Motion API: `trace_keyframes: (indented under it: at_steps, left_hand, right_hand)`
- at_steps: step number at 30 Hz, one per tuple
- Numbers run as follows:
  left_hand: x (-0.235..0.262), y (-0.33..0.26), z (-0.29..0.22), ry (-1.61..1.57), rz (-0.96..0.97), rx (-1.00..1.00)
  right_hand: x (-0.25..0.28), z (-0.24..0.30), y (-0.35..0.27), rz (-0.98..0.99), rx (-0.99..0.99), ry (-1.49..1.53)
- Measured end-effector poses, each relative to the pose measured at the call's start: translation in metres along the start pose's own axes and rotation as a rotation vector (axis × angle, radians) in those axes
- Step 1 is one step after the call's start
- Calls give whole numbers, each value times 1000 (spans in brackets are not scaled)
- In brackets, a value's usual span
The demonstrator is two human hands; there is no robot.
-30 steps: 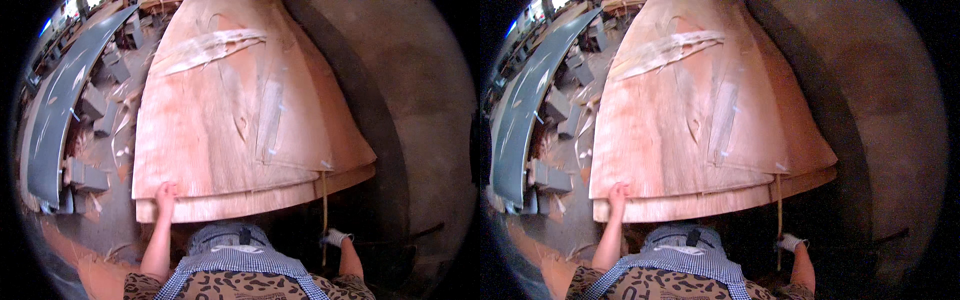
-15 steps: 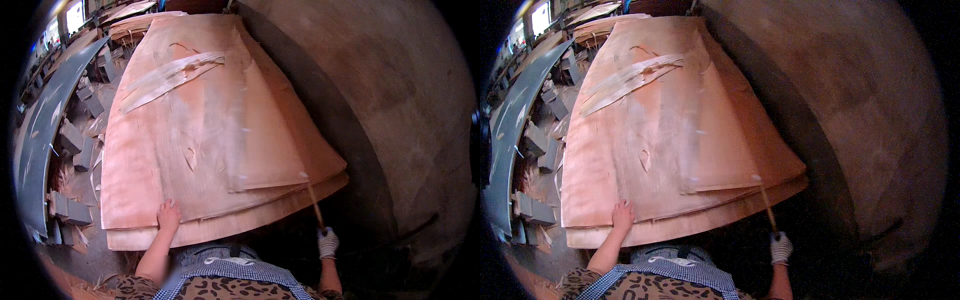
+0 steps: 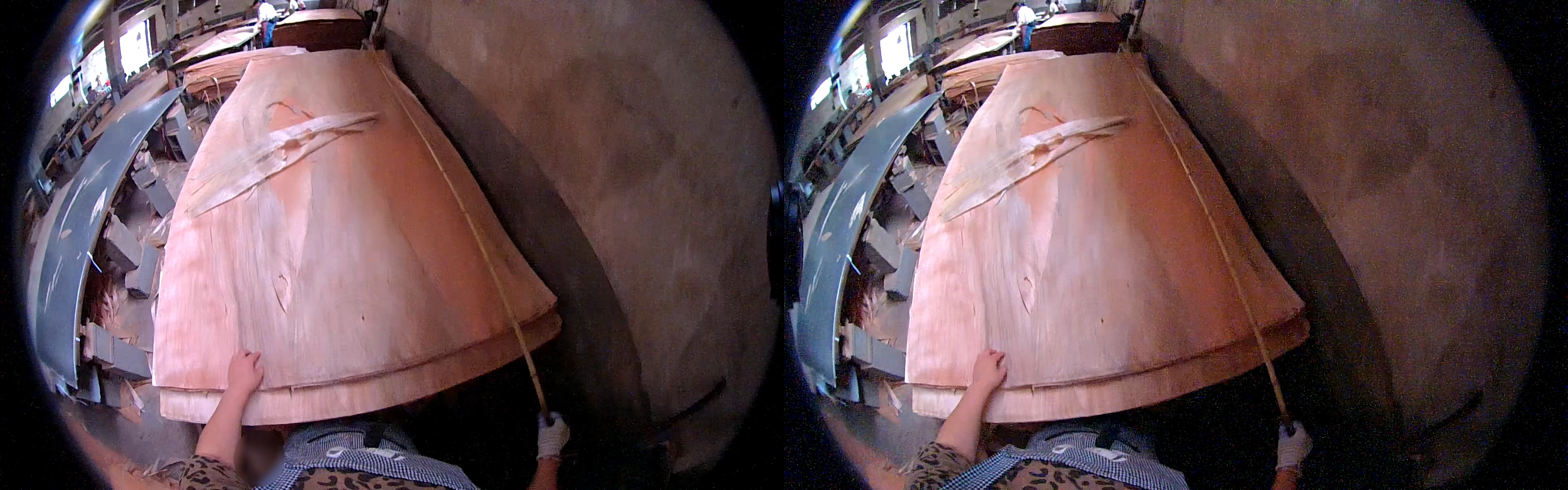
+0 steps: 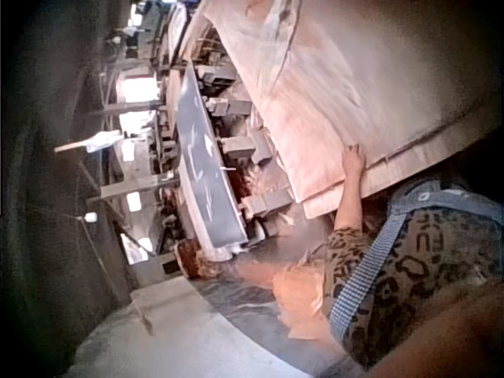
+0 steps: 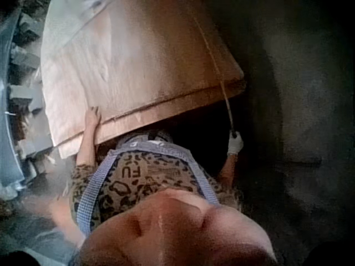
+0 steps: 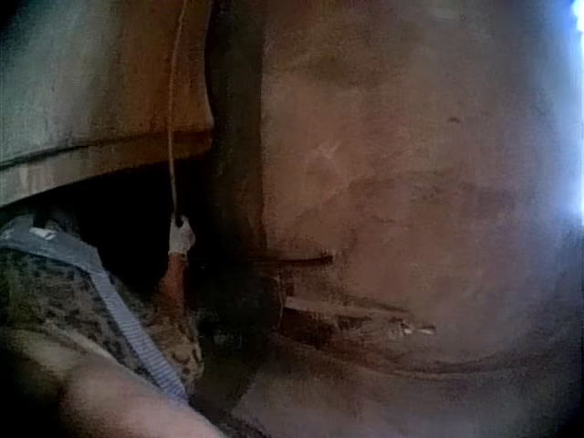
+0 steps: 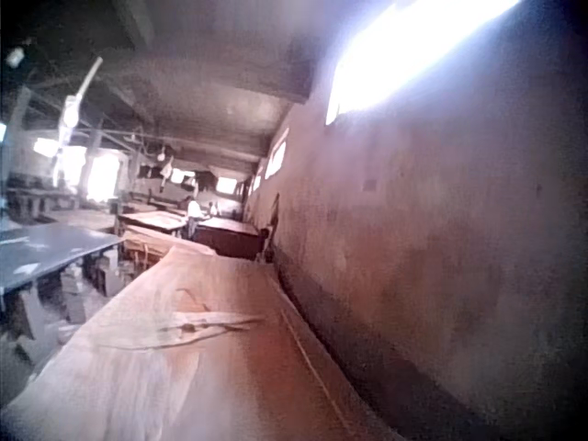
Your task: The person picks up thin wood veneer sheets from a stack, places them on a metal workbench, and trims the edges with a knife while using a wooden stick to move other sheets.
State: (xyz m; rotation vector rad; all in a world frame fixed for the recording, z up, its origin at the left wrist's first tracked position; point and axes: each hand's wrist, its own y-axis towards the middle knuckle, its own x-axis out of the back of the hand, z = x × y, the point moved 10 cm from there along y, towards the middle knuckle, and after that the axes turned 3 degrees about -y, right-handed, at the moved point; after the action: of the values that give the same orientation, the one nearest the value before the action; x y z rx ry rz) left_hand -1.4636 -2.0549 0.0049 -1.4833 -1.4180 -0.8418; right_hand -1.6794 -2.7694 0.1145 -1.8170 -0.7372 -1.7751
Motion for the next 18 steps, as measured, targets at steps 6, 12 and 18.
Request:
trace_keyframes:
  at_steps: [6, 12, 18]
  left_hand:
    - [17, 73, -31, -194, -201, 10]
    - [1, 138, -39, -178, -224, 364]
    - [-27, 137, -12, -1005, -376, 279]
  right_hand:
    - [-12, 74, -5, 133, -7, 441]
    - [-70, 257, -6, 510, -56, 1130]
    - [-110, 383, -28, 823, 51, 1164]
